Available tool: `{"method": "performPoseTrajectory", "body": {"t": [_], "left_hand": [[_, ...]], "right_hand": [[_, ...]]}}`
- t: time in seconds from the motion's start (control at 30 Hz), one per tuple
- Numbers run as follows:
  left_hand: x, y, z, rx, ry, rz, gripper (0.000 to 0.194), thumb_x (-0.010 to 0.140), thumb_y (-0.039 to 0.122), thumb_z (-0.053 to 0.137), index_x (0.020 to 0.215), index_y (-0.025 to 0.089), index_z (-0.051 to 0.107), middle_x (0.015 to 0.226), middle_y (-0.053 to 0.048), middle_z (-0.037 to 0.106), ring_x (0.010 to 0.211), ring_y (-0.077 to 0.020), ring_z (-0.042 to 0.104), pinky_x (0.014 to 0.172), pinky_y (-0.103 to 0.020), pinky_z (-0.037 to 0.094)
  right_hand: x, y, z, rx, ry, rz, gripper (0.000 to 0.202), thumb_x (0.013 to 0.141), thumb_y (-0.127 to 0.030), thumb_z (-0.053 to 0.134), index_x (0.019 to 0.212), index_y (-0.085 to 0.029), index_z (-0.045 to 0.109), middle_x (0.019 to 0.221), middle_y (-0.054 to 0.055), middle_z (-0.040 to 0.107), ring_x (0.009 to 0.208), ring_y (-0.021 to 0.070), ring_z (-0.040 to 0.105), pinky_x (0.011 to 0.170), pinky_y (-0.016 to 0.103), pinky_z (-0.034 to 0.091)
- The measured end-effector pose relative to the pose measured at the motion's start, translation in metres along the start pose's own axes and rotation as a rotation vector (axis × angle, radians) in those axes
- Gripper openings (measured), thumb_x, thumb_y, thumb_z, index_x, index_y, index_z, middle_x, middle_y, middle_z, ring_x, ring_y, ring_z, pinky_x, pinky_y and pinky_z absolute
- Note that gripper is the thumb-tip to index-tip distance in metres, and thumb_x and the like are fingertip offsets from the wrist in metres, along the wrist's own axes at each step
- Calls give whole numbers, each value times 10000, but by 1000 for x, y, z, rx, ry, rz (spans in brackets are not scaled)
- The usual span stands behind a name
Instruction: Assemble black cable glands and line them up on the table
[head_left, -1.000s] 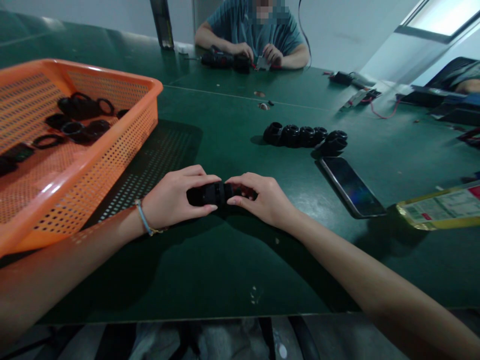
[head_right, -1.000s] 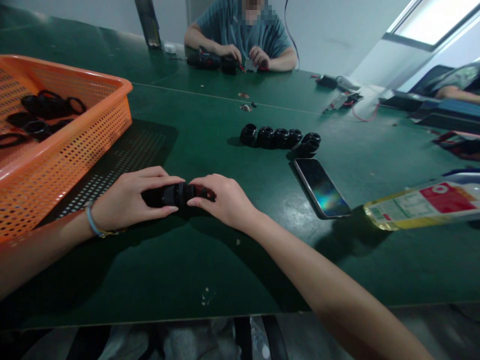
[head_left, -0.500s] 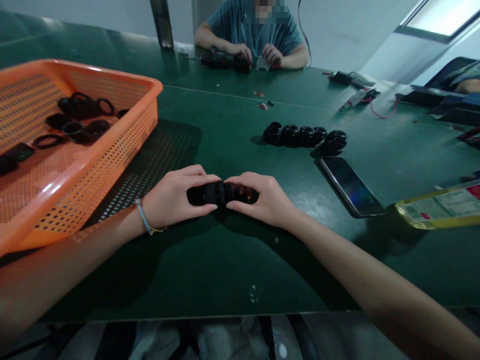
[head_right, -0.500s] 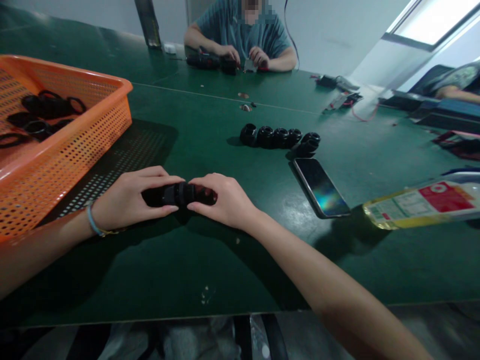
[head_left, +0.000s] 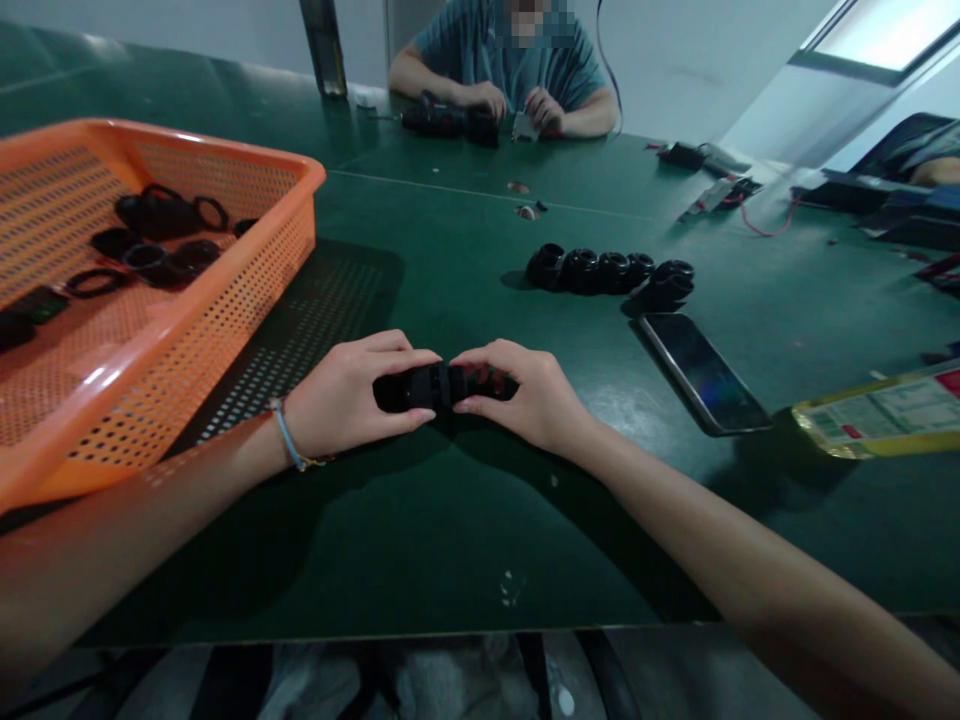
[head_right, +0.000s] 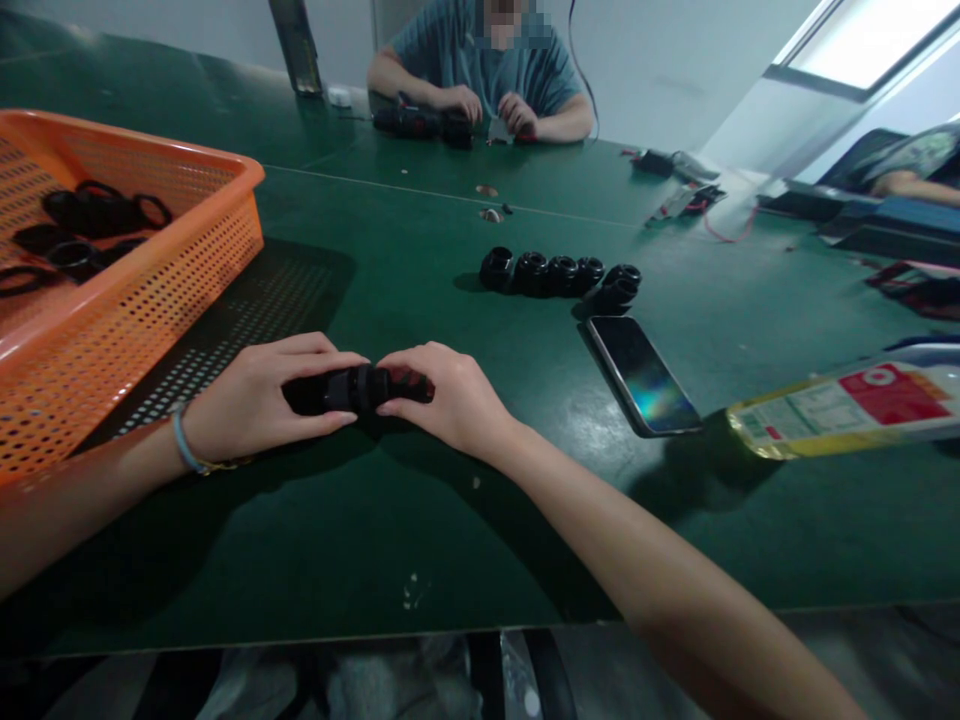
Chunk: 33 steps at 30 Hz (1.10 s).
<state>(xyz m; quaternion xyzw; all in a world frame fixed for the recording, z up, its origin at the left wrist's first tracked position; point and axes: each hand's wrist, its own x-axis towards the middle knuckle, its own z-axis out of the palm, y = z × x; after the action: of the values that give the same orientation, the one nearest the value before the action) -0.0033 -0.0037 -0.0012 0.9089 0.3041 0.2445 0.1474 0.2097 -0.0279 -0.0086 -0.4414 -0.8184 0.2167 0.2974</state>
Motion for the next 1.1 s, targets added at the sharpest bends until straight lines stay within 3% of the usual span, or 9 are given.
{"method": "performPoseTrajectory", "body": {"t": [1.1], "left_hand": [[-1,-1,1,23,-21,-28,381,778,362,582,1104,170,629,881,-28,614,779,-144,602,722,-230,482]], "right_hand": [[0,0,0,12,-21,30,225,741,-216,702,958,-162,679,824,24,698,720,127,591,628,252,429]]}}
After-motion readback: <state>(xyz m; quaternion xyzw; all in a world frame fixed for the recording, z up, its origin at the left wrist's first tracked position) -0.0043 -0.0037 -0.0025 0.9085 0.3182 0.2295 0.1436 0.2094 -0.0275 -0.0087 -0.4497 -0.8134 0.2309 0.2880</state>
